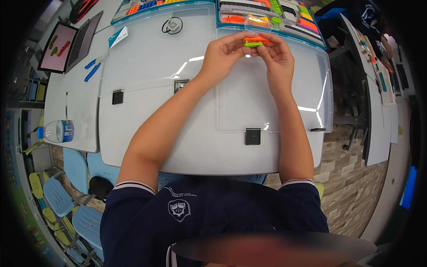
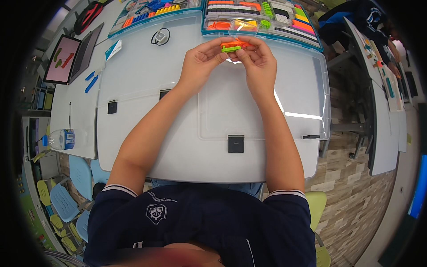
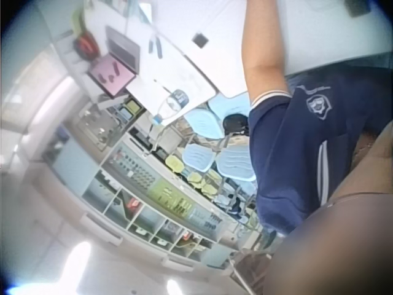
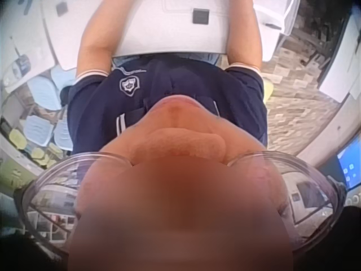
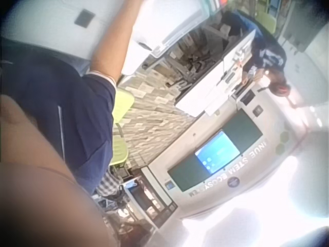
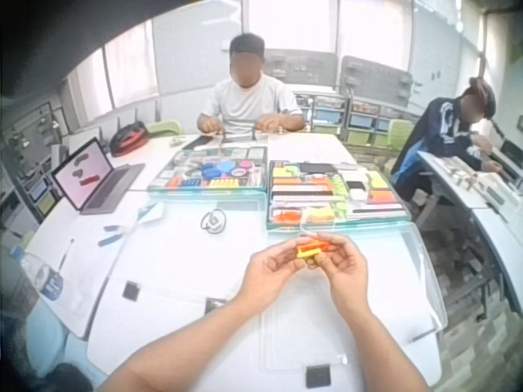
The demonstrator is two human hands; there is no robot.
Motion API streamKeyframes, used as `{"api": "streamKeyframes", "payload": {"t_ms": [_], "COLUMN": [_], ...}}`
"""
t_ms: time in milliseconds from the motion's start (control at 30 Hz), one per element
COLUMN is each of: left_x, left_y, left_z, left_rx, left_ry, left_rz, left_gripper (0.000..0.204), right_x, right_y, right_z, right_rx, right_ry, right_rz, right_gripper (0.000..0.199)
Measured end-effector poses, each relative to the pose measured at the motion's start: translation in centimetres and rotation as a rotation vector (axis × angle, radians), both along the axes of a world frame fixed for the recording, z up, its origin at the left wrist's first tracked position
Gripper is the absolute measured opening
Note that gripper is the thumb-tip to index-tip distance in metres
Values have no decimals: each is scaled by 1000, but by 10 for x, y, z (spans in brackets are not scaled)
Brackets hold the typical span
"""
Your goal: The person assembles small colorful plastic pieces by snapping them together on a white table. They repeatedly pick up pieces from a clear organizer, connect them, and occasionally reference a laptop screen showing a diagram.
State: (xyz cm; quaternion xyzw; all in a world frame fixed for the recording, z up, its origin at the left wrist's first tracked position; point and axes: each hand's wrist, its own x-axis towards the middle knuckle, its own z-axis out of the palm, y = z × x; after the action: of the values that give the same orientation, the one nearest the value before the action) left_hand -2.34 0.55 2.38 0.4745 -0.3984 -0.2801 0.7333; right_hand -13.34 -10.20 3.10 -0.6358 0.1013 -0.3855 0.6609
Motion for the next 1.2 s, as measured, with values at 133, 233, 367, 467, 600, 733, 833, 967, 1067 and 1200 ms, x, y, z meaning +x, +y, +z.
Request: {"api": "streamKeyframes", "payload": {"t_ms": [133,233,367,467,600,733,833,967,1067,1200], "left_x": [-1,-1,0,0,1,1,-1,0,2,1], "left_y": [0,0,-1,-1,-1,1,0,1,2,1], "left_z": [0,0,-2,-2,-2,-1,-1,-1,-2,-3], "left_rx": [25,30,9,-3,10,37,16,6,7,-15], "left_ry": [-25,-42,-40,-40,-54,-6,-25,-12,-2,-2], "left_rz": [15,23,19,18,28,1,43,14,-13,-3], "left_gripper": [35,35,33,32,30,30,28,27,29,29], "right_x": [0,0,1,1,0,0,0,0,0,0], "right_y": [-1,-2,-2,-2,-2,-2,-1,-1,-1,0], "right_z": [-2,-2,-3,-4,-4,-3,-2,-3,-4,-3], "right_rx": [-9,-3,26,49,28,26,29,27,32,35], "right_ry": [8,19,0,-7,27,42,43,43,42,36], "right_rz": [-14,-19,-1,13,14,12,11,19,19,14], "right_gripper": [26,25,25,26,27,28,28,27,26,26]}}
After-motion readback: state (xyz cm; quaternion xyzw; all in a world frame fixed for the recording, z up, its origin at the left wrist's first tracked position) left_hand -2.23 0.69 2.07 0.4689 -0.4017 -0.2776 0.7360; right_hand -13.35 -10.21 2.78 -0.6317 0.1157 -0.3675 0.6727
